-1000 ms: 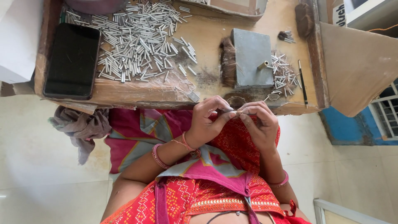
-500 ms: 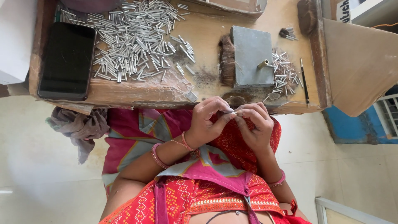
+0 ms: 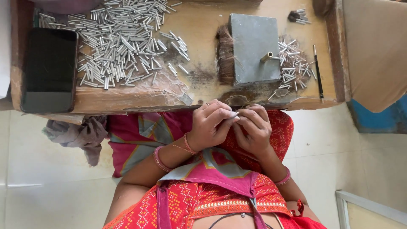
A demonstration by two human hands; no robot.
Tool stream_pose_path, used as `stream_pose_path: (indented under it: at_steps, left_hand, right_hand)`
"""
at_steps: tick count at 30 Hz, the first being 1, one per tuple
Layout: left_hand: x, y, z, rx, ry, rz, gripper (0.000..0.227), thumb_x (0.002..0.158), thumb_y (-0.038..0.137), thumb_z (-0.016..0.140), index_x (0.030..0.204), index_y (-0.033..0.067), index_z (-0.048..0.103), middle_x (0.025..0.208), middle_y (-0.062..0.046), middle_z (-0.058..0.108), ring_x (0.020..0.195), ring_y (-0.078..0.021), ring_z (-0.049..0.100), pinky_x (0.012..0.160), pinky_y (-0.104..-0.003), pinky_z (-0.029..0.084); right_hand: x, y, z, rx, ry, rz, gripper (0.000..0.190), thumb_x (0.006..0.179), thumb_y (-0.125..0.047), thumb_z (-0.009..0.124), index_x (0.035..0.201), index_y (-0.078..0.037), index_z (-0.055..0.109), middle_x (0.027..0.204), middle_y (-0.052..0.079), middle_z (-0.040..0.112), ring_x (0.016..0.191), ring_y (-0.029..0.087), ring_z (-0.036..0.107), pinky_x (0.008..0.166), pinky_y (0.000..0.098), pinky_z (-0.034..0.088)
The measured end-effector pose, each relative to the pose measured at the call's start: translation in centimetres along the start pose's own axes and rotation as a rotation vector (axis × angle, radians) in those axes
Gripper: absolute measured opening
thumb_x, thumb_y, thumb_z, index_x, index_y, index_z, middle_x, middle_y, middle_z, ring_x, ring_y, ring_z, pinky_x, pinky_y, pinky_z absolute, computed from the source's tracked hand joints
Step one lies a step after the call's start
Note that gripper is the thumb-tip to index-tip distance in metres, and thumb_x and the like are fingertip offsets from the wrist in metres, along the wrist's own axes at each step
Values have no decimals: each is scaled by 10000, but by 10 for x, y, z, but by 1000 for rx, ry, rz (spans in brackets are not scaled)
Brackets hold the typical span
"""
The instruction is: The person sits at a workbench covered with small metal cylindrical pieces and works on them one at a time, holding each piece between the fingers and rubbing and rolling it with a white paste-like substance on the fingertips. Finished pieces are placed back on the bench among the pile of metal pieces.
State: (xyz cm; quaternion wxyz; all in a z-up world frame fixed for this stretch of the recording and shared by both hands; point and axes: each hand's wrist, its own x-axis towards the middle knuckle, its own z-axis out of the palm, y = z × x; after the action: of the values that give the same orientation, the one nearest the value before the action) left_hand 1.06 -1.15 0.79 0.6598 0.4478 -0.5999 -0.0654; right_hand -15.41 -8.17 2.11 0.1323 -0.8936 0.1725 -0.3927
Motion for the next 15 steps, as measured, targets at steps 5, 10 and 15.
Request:
stream_pose_path:
  at_steps: [5,10,15]
  left_hand:
    - [0,-2,1,59,-30,35,160,891,27,785,944,64,639,904,-87,673,772,-250,666,687,-343,541]
    - [4,-1,2,83,-37,72,167,891,16,791,959,56,644,900,-92,672,763,-247,669,680,-339,542]
    - [6,0,2,69,-16,62,171,890,6,793,953,53,642,895,-96,671,753,-244,673,684,-333,547]
  right_hand:
    - [-4,7,2,29,5,-16,191,775,9,788,947,-16,708,1033,126,694,947,327,634,903,451,541]
    - [-5,13,2,47,14,-33,192,764,0,798,939,-10,720,1028,129,696,932,319,637,875,445,545]
    - [-5,12,1,66,9,-38,186,769,-14,810,936,-10,728,1024,129,699,928,317,639,859,431,546]
